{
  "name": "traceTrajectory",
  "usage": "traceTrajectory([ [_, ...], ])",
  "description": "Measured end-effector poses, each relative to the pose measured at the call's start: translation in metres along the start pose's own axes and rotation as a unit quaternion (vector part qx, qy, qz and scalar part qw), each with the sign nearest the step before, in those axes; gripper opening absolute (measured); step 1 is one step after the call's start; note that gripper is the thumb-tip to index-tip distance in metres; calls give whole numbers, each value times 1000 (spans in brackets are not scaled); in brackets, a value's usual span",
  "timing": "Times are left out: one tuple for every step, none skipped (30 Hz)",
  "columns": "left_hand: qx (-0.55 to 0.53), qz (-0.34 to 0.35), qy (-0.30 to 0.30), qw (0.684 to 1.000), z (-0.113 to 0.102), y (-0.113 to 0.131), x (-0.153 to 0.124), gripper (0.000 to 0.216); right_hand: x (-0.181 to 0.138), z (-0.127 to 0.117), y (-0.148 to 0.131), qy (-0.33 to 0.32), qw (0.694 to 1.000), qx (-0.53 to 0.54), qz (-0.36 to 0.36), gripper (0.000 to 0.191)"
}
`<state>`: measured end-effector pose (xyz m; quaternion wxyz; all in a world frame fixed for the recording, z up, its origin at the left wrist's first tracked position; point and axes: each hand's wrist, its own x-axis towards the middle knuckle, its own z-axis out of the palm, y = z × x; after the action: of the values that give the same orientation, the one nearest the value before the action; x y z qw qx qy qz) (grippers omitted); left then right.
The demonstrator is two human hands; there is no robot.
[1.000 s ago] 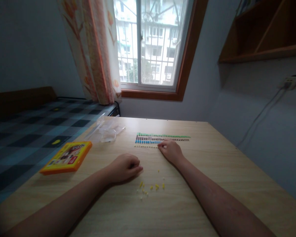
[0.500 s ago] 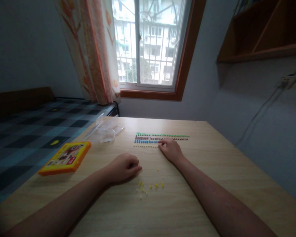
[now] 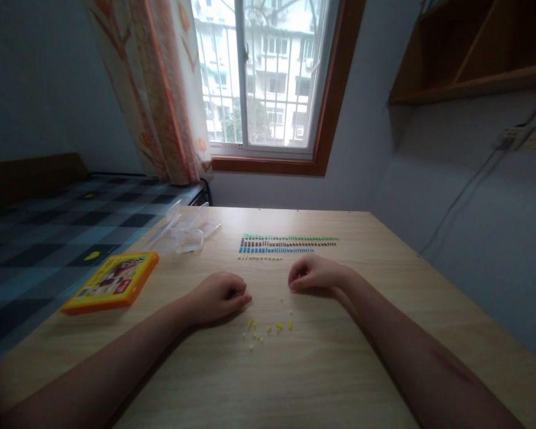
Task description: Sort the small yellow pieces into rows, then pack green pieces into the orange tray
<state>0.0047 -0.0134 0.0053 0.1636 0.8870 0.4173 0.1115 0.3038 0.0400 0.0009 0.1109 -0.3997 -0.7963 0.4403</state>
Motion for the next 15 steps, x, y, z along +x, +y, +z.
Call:
traceTrajectory([
  [-2,2,-4,1000,0,0,0,39,-4,-1,-5,-31,1000,-6,0,28],
  [-4,5,-8,1000,-1,0,0,39,-7,-2,-10,-54,998,-18,2,28],
  [-4,9,-12,1000,-1,-1,-1,39,-9,-1,-15,-70,997,-35,5,28],
  [-3,14,-17,1000,-2,0,-1,39,-11,0,-19,-80,995,-53,8,28],
  [-1,20,-21,1000,-3,0,-2,38,-12,1,-22,-85,994,-71,11,28],
  [2,25,-26,999,-4,1,-3,38,-12,3,-25,-87,992,-87,12,27],
  [3,29,-31,999,-5,1,-4,37,-13,4,-28,-86,991,-102,11,26],
  [3,31,-37,999,-6,2,-6,37,-14,5,-30,-84,990,-113,8,25],
  [2,34,-46,998,-8,4,-7,36,-14,6,-32,-82,989,-121,6,25],
  [0,35,-56,998,-9,5,-9,35,-15,7,-33,-82,988,-127,5,25],
  [-1,37,-67,997,-11,7,-10,34,-15,7,-34,-82,988,-132,3,25],
  [1,38,-78,996,-13,9,-11,33,-16,7,-35,-84,987,-137,3,25],
  [2,36,-88,995,-14,11,-12,32,-17,7,-37,-86,986,-142,2,25],
  [4,33,-95,995,-16,13,-12,31,-18,7,-38,-88,985,-147,4,24],
  [7,29,-100,994,-17,14,-13,30,-18,7,-39,-89,984,-152,6,24],
])
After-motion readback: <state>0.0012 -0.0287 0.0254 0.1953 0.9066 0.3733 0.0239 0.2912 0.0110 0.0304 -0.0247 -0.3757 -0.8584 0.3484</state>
